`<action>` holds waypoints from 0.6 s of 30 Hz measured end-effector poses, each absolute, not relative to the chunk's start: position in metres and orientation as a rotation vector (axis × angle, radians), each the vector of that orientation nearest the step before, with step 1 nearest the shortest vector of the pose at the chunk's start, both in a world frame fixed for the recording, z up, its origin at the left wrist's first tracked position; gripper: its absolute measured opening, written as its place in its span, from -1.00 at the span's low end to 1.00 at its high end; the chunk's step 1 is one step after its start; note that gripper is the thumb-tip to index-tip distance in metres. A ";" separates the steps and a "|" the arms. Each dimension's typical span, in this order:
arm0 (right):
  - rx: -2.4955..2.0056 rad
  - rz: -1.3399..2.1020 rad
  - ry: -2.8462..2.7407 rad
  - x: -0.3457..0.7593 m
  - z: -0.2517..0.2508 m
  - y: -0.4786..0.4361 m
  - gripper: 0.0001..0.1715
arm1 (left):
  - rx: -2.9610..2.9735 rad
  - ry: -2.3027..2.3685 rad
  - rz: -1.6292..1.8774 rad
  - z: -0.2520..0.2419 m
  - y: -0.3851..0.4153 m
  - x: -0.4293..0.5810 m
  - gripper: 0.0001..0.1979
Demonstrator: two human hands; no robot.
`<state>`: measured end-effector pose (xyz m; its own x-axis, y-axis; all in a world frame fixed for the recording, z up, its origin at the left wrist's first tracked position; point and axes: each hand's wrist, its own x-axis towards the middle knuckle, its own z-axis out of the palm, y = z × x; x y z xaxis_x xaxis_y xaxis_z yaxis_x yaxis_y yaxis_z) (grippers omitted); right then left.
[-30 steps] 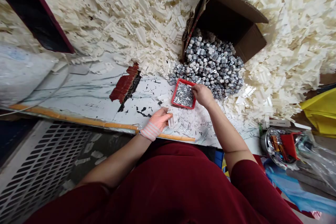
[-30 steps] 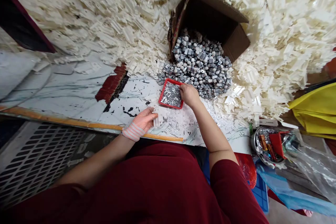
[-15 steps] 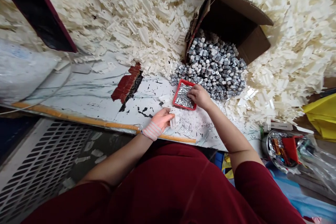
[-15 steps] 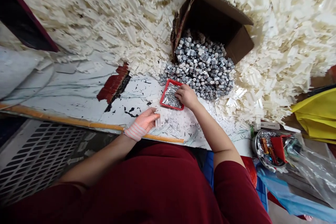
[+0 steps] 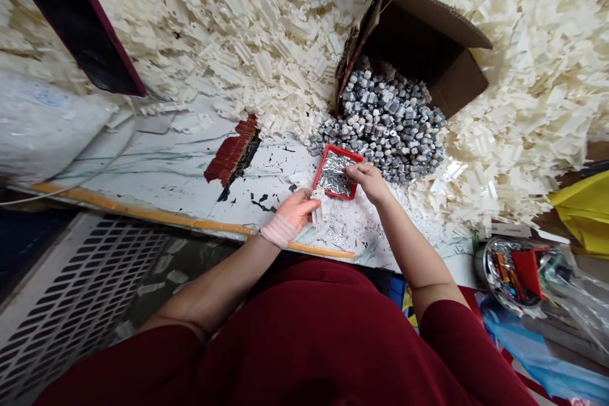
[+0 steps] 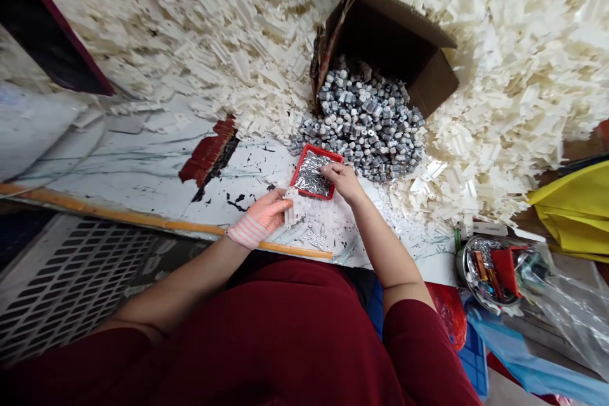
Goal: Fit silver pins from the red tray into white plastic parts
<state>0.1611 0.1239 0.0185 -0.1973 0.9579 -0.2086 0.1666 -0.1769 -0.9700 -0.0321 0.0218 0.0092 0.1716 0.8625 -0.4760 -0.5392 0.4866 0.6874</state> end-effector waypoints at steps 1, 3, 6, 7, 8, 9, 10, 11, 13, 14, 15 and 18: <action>-1.349 1.538 -1.274 0.161 0.018 0.122 -0.65 | 0.404 0.955 1.034 0.010 0.022 -0.031 -0.64; -1.321 1.681 -1.060 0.162 0.017 0.119 -0.61 | 0.403 0.947 1.032 0.011 0.021 -0.030 -0.64; -1.278 1.762 -0.883 0.164 0.016 0.118 -0.59 | 0.401 0.939 1.042 0.013 0.019 -0.028 -0.65; -1.272 1.769 -0.853 0.164 0.016 0.117 -0.61 | 0.402 0.941 1.045 0.015 0.019 -0.028 -0.66; -1.268 1.771 -0.832 0.165 0.016 0.117 -0.62 | 0.404 0.945 1.047 0.016 0.018 -0.028 -0.67; -1.266 1.773 -0.819 0.166 0.016 0.117 -0.64 | 0.410 0.951 1.046 0.018 0.018 -0.029 -0.68; -1.264 1.775 -0.813 0.166 0.016 0.117 -0.64 | 0.419 0.958 1.042 0.019 0.017 -0.029 -0.69; -1.262 1.777 -0.812 0.166 0.016 0.118 -0.64 | 0.428 0.965 1.035 0.020 0.017 -0.030 -0.70; -1.258 1.786 -0.823 0.167 0.015 0.118 -0.63 | 0.440 0.970 1.026 0.021 0.016 -0.031 -0.71; -1.259 1.787 -0.836 0.167 0.015 0.118 -0.63 | 0.442 0.971 1.024 0.020 0.016 -0.031 -0.71; -1.266 1.778 -0.856 0.167 0.014 0.118 -0.62 | 0.439 0.974 1.025 0.019 0.016 -0.032 -0.71; -1.300 1.674 -1.048 0.168 0.016 0.116 -0.66 | 0.424 0.987 1.025 0.012 0.016 -0.033 -0.68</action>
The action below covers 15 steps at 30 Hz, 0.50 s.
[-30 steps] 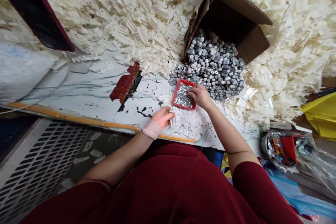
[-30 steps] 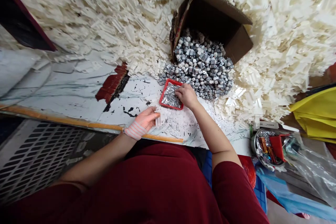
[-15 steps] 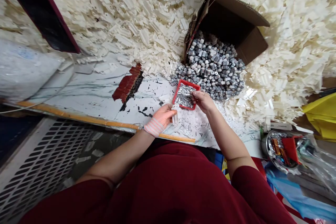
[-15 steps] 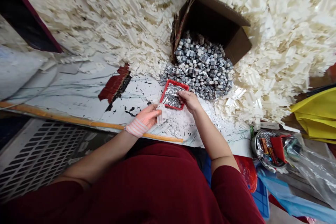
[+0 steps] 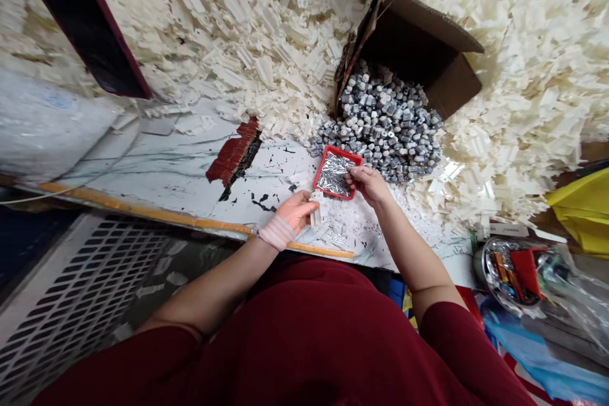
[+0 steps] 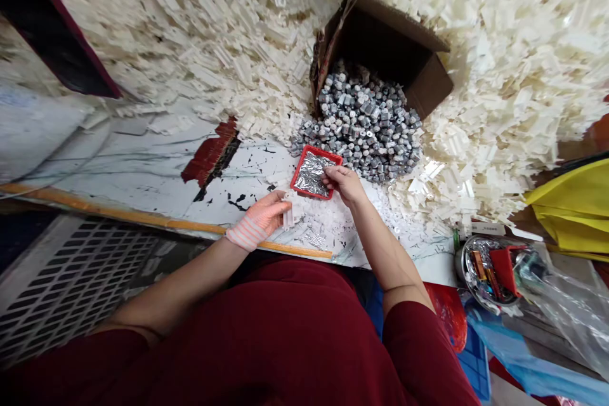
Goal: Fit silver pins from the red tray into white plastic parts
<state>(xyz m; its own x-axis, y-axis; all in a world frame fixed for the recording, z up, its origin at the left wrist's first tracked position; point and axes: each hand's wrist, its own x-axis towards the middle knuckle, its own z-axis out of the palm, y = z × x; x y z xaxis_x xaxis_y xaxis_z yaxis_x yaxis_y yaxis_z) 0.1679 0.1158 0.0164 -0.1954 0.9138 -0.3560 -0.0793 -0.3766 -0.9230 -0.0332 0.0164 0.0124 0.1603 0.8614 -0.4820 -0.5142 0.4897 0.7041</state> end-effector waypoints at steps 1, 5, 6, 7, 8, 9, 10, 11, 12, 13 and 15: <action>-1.300 1.641 -1.176 0.169 0.018 0.114 -0.68 | 0.422 0.991 1.021 0.010 0.016 -0.034 -0.67; -1.199 1.731 -1.936 0.172 0.030 0.105 -0.71 | 0.443 0.980 1.007 0.002 0.017 -0.038 -0.66; -1.177 1.739 -2.108 0.171 0.032 0.104 -0.73 | 0.444 0.975 1.007 0.001 0.017 -0.039 -0.66; -1.184 1.687 -2.241 0.168 0.034 0.106 -0.76 | 0.441 0.970 1.011 0.001 0.018 -0.039 -0.65; -1.227 1.564 -2.332 0.164 0.034 0.109 -0.80 | 0.435 0.966 1.017 0.000 0.018 -0.039 -0.65; -1.297 1.383 -2.382 0.159 0.035 0.114 -0.85 | 0.429 0.965 1.024 0.000 0.018 -0.040 -0.65; -1.373 1.168 -2.401 0.152 0.034 0.121 -0.90 | 0.425 0.966 1.030 0.000 0.018 -0.039 -0.66; -1.437 0.950 -2.403 0.145 0.033 0.129 -0.91 | 0.425 0.968 1.035 0.000 0.018 -0.039 -0.66; -1.481 0.759 -2.407 0.137 0.033 0.138 -0.88 | 0.426 0.973 1.038 0.000 0.018 -0.039 -0.67; -1.509 0.609 -2.424 0.129 0.032 0.146 -0.84 | 0.429 0.977 1.036 0.000 0.018 -0.039 -0.68; -1.549 0.437 -2.501 0.116 0.030 0.159 -0.78 | 0.433 0.982 1.026 0.000 0.018 -0.039 -0.69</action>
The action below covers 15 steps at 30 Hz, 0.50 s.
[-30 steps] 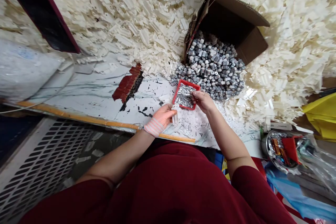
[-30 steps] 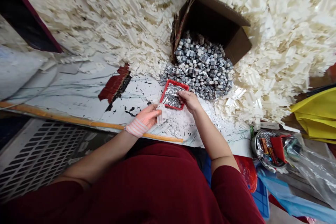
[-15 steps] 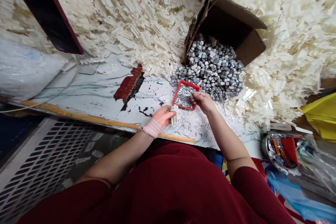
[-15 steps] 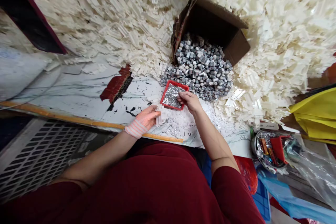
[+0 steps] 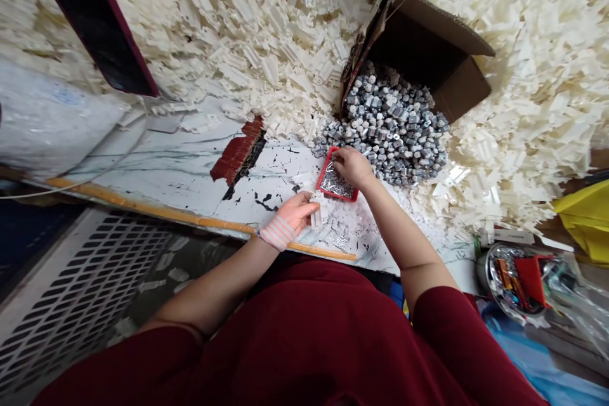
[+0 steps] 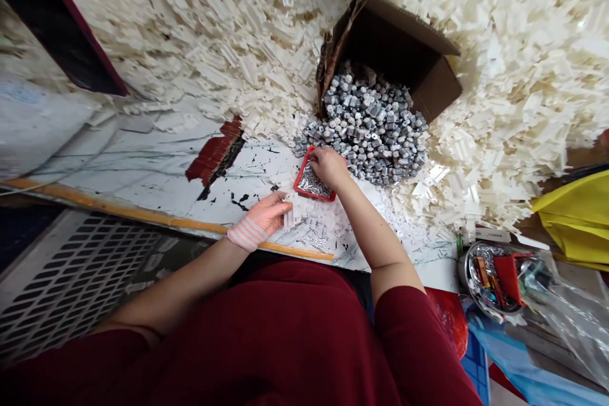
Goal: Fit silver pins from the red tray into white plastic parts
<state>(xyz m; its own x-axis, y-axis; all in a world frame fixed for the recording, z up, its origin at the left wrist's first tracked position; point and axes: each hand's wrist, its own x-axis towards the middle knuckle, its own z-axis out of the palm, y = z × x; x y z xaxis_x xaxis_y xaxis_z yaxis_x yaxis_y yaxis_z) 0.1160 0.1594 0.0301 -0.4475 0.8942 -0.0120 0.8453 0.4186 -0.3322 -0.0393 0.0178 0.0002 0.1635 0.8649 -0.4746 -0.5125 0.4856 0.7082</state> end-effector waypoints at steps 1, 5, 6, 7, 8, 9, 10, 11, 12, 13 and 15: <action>-1.569 0.398 -2.551 0.111 0.029 0.164 -0.78 | 0.432 0.982 1.023 0.000 0.018 -0.040 -0.69; -1.583 0.476 -2.597 0.111 0.024 0.169 -0.84 | 0.425 0.969 1.028 -0.001 0.018 -0.043 -0.69; -1.578 0.546 -2.549 0.115 0.023 0.169 -0.87 | 0.425 0.962 1.029 -0.001 0.018 -0.043 -0.69; -1.576 0.624 -2.487 0.120 0.021 0.168 -0.89 | 0.425 0.956 1.028 -0.002 0.018 -0.044 -0.69; -1.576 0.703 -2.417 0.125 0.020 0.168 -0.90 | 0.425 0.953 1.028 -0.002 0.019 -0.044 -0.69; -1.572 0.779 -2.347 0.130 0.019 0.167 -0.90 | 0.425 0.952 1.027 -0.003 0.020 -0.043 -0.68; -1.562 0.850 -2.284 0.135 0.019 0.165 -0.89 | 0.423 0.952 1.025 -0.003 0.020 -0.042 -0.68; -1.543 0.912 -2.229 0.140 0.020 0.164 -0.88 | 0.421 0.953 1.023 -0.002 0.021 -0.041 -0.67; -1.520 0.966 -2.184 0.144 0.022 0.161 -0.86 | 0.419 0.953 1.023 -0.001 0.021 -0.040 -0.67; -1.495 1.013 -2.147 0.147 0.023 0.158 -0.84 | 0.416 0.950 1.023 0.000 0.022 -0.039 -0.67; -1.452 1.066 -2.107 0.151 0.028 0.149 -0.80 | 0.411 0.937 1.025 0.004 0.022 -0.037 -0.67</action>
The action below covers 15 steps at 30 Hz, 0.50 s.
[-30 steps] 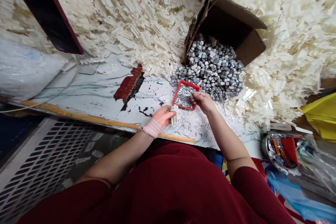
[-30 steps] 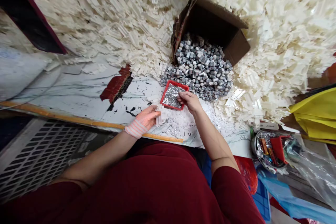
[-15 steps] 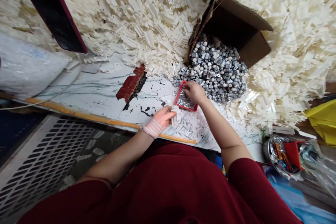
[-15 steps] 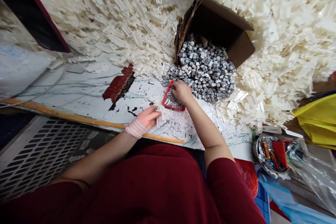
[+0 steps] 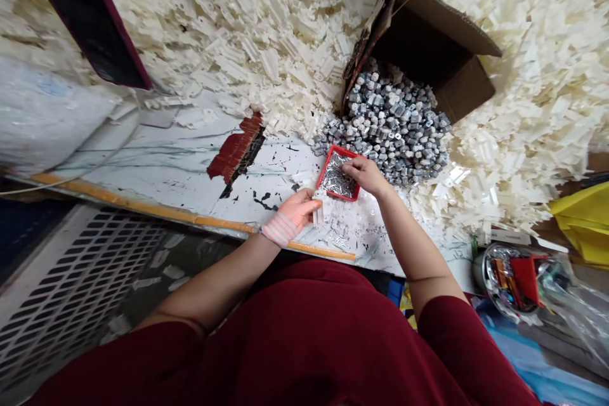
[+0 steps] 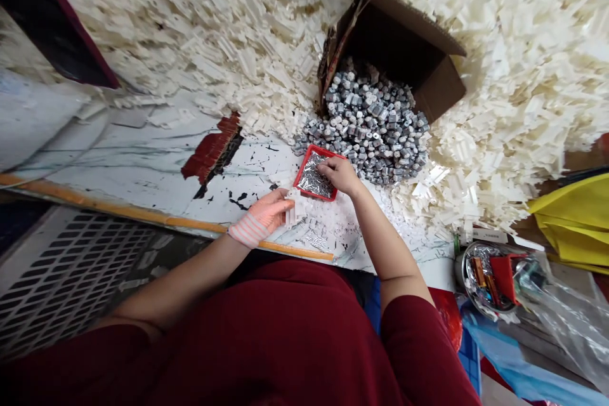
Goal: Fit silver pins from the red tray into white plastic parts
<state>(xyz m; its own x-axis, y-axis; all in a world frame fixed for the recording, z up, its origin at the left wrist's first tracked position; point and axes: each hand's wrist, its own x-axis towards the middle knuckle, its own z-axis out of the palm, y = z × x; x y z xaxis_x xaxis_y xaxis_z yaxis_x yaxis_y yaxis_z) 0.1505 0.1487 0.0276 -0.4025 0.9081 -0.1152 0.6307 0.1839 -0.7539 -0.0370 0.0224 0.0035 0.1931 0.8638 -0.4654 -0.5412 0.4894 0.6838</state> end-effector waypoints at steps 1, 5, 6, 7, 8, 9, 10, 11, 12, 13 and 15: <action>-1.442 1.066 -2.113 0.151 0.029 0.142 -0.81 | 0.411 0.934 1.031 0.005 0.023 -0.036 -0.67; -1.476 0.802 -2.417 0.147 0.032 0.109 -0.90 | 0.453 0.953 1.061 0.011 0.022 -0.033 -0.67; -1.459 0.704 -2.532 0.145 0.032 0.100 -0.92 | 0.469 0.964 1.064 0.011 0.022 -0.032 -0.67; -1.423 0.626 -2.631 0.143 0.033 0.092 -0.92 | 0.484 0.977 1.064 0.011 0.022 -0.030 -0.66; -1.374 0.583 -2.701 0.141 0.035 0.085 -0.92 | 0.498 0.992 1.062 0.011 0.021 -0.029 -0.66; -1.324 0.579 -2.731 0.141 0.037 0.079 -0.91 | 0.513 1.008 1.059 0.010 0.021 -0.027 -0.66; -1.284 0.610 -2.717 0.141 0.039 0.074 -0.90 | 0.533 1.025 1.057 0.009 0.020 -0.026 -0.66; -1.256 0.671 -2.661 0.142 0.041 0.070 -0.88 | 0.555 1.040 1.056 0.008 0.019 -0.025 -0.67; -1.243 0.753 -2.571 0.144 0.043 0.068 -0.87 | 0.578 1.052 1.058 0.007 0.018 -0.023 -0.68; -1.244 0.847 -2.453 0.145 0.045 0.066 -0.86 | 0.601 1.060 1.057 0.006 0.017 -0.022 -0.69; -1.272 1.039 -2.187 0.148 0.047 0.063 -0.86 | 0.638 1.068 1.046 0.005 0.015 -0.021 -0.70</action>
